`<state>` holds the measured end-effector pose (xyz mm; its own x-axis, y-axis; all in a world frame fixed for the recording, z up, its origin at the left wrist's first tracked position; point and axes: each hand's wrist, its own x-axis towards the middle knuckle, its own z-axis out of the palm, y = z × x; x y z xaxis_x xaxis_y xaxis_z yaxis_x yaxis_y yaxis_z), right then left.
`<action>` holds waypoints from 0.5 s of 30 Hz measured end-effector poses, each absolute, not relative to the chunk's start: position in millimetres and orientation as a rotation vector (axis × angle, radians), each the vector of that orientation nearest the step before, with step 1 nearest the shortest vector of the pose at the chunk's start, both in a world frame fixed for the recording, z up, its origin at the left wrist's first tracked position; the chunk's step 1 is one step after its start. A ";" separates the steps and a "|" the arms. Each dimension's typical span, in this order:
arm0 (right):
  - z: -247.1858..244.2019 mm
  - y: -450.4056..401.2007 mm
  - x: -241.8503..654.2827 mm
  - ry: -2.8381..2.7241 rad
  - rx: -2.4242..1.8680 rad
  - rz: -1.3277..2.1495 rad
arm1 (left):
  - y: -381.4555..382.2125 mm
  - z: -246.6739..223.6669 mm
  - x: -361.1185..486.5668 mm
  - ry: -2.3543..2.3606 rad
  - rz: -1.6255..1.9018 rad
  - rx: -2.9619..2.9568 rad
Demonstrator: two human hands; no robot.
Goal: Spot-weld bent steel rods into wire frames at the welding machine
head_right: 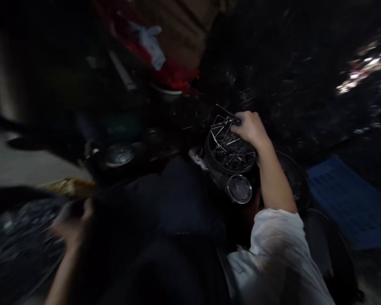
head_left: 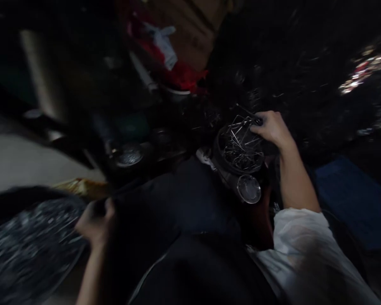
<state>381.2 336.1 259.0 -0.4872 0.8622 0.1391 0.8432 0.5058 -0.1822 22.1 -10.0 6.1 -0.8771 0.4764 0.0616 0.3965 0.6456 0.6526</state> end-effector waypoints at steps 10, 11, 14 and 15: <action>112.7 138.1 253.3 -2.714 -0.648 1.576 | -34.4 -34.4 10.7 2.748 1.266 0.838; 89.8 128.3 245.3 -2.710 -0.664 1.634 | -37.2 -34.0 11.7 2.746 1.288 0.856; 35.9 114.6 234.6 -2.731 -0.811 1.634 | -45.9 -30.2 14.4 2.758 1.257 0.909; 25.5 114.1 234.8 -2.724 -0.835 1.613 | -49.1 -28.0 15.2 2.769 1.214 0.925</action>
<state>234.8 114.1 25.5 -0.8617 0.3574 -0.3603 0.4877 0.3871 -0.7825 15.2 -49.1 -28.0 -0.8287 0.5049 0.2417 0.5199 0.5341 0.6667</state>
